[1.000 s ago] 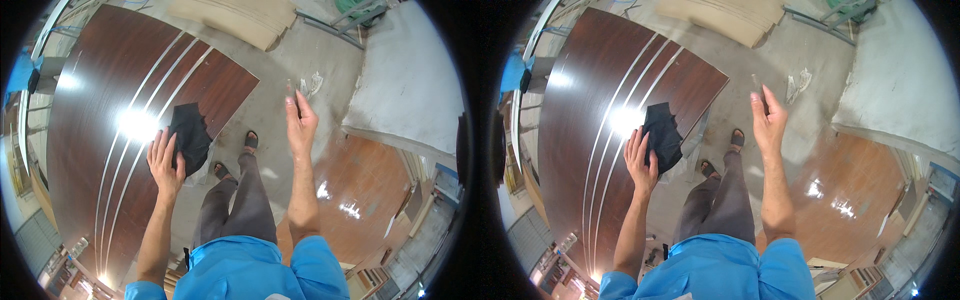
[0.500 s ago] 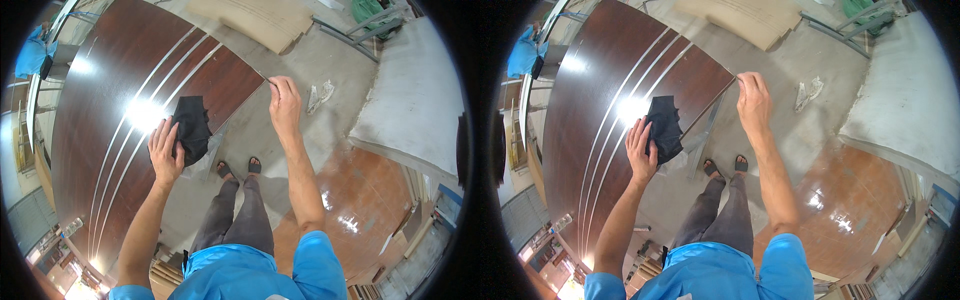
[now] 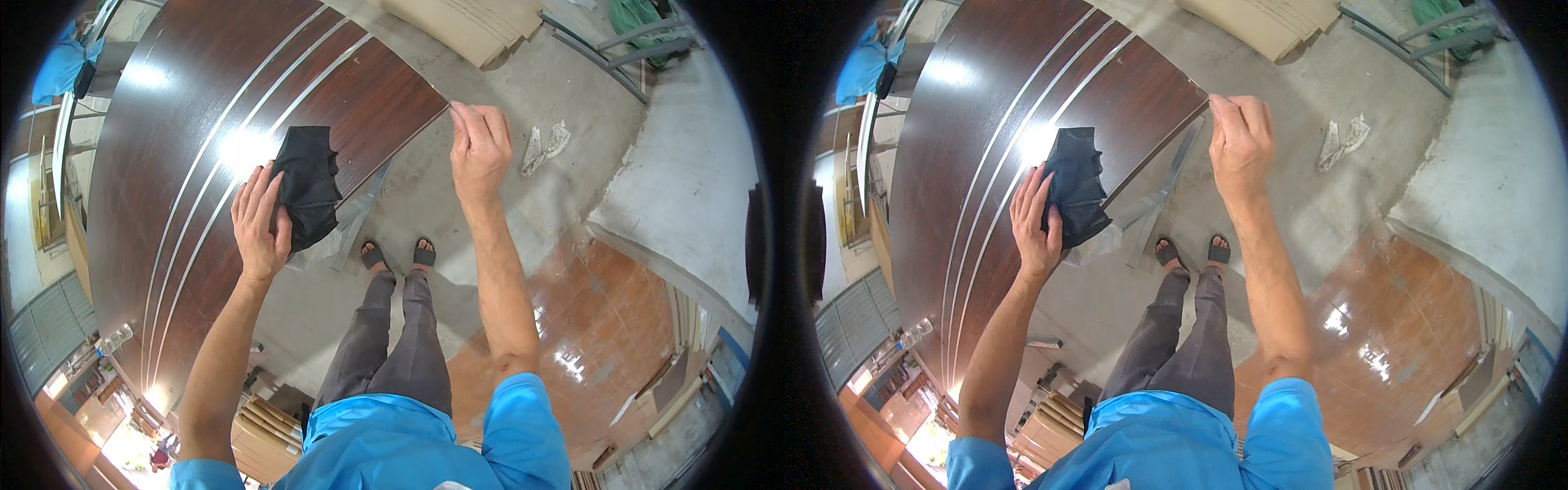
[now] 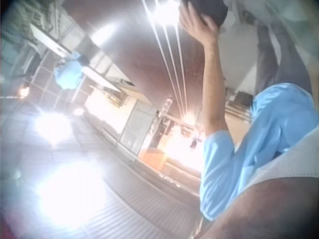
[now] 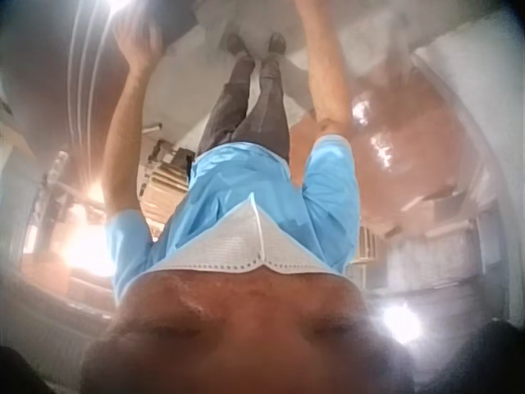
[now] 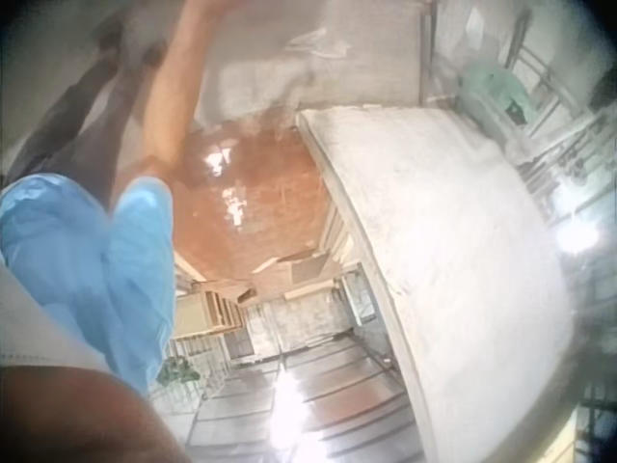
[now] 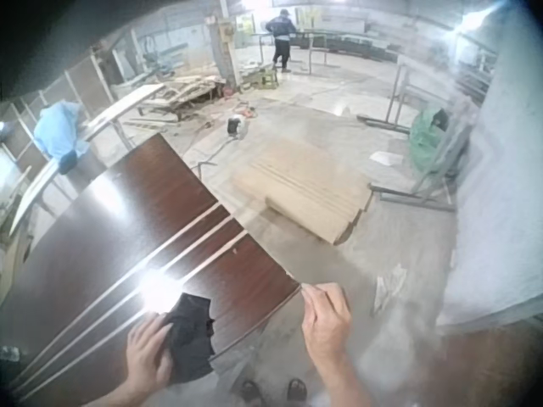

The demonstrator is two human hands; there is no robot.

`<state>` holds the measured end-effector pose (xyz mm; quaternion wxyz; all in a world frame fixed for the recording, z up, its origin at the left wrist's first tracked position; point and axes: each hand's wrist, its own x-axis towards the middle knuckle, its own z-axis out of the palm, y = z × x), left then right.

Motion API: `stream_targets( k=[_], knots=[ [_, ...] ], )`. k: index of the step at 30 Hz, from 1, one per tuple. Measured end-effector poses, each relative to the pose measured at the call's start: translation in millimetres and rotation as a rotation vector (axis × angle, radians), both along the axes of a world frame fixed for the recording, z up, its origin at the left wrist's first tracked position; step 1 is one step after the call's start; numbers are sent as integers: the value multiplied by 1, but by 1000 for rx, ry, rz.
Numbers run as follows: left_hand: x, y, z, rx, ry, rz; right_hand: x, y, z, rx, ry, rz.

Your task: The person scrapes glue residue from a large wooden panel using a metal scraper, then wipes the surface with a black cloth. The person works along the seams between metal strips, removing excess adhesive and cleaning the panel.

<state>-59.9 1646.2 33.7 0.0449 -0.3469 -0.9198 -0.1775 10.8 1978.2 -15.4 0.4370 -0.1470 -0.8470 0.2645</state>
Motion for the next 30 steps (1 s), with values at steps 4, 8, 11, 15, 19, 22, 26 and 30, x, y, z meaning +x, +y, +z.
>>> stream_targets(
  k=[4, 8, 11, 15, 19, 22, 26, 30],
  knots=[
    [0, -1, 0, 5, -9, 5, 5, -13, 15, 39, -115, 60],
    [1, -1, 1, -14, -2, 14, 9, -23, 14, -30, -95, 183],
    [1, 0, 1, -13, 8, 12, 12, -27, 7, 15, -50, 24],
    [0, -1, 1, -20, -24, 6, 13, -26, 9, -4, -142, 123],
    [0, -2, 0, -10, 0, 4, 10, -22, 27, 28, -46, 118],
    [0, -1, -1, -8, 17, 1, 5, -19, 36, 48, -148, 1],
    [0, 0, 0, -3, -9, 11, 14, -38, 37, 94, -126, 384],
    [1, -1, 0, 6, -10, 11, 11, -37, 30, 58, -144, 73]
  ],
)
